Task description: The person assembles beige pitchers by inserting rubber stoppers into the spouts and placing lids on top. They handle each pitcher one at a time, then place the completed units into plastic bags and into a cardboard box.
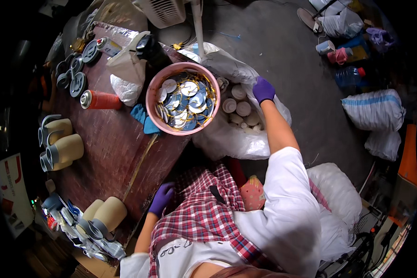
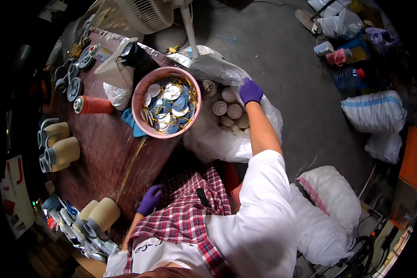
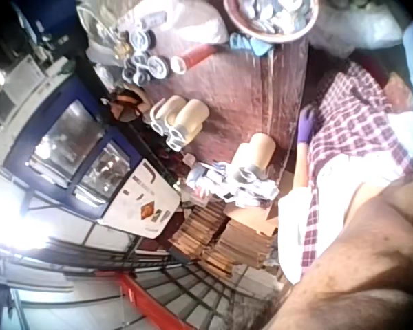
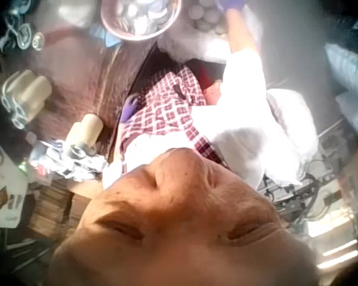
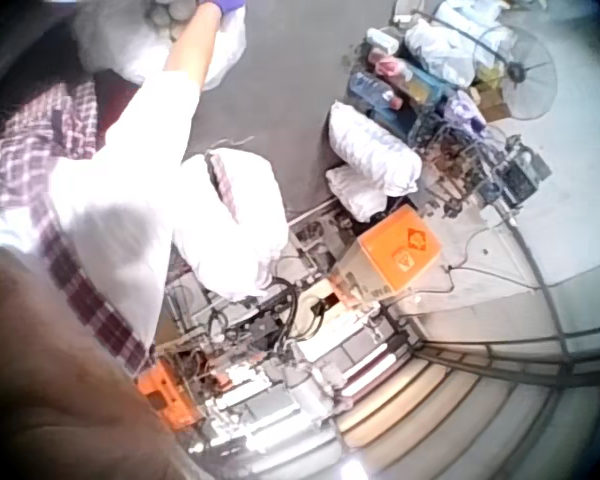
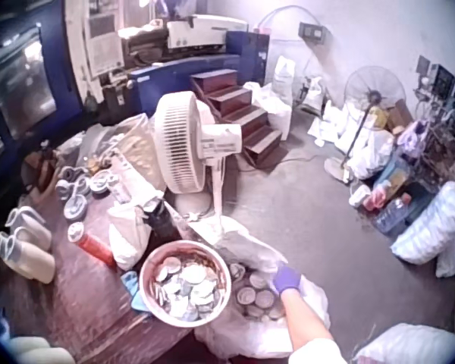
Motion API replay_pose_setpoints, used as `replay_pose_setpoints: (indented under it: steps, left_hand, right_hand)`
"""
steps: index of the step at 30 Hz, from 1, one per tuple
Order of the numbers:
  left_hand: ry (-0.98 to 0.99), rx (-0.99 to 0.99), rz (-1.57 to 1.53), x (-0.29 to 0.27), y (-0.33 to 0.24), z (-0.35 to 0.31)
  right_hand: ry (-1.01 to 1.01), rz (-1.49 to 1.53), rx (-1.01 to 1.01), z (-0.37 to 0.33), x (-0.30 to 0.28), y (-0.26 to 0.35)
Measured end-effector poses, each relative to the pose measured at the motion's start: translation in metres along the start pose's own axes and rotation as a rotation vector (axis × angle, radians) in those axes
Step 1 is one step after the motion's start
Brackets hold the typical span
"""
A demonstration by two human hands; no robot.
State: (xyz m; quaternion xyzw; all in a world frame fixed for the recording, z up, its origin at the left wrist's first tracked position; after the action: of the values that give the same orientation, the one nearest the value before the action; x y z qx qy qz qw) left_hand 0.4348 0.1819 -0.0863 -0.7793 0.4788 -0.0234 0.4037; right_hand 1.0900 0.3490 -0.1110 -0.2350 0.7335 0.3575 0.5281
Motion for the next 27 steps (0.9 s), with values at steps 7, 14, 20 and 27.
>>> replay_pose_setpoints:
  steps: [7, 14, 20, 27]
  left_hand:
    - [0.012, 0.463, 0.066, 0.048, -0.19, 0.114]
    - [-0.134, 0.686, 0.474, 0.114, -0.307, 0.165]
    - [-0.349, 0.691, 0.071, 0.091, -0.356, 0.229]
    - [-0.203, 0.595, -0.583, 0.035, -0.39, 0.175]
  right_hand:
    - [-0.346, 0.457, 0.016, -0.141, -0.122, -0.175]
    - [-0.401, 0.952, 0.253, -0.247, -0.116, -0.192]
    - [-0.545, 1.009, -0.301, -0.263, -0.253, -0.056]
    - [-0.532, 1.53, 0.024, -0.179, -0.215, -0.047]
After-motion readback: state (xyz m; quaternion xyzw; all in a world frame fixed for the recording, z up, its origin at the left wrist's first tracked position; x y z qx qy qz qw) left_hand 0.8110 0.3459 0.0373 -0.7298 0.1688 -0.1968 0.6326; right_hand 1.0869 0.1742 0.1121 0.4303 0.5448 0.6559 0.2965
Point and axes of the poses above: each hand's wrist, its own z-axis towards the middle knuckle, its own x-axis out of the palm, y = z × x, the point moved 5 cm from there along z, towards the middle knuckle, and after that the axes turned 6 degrees about z, right-handed, at the moved point
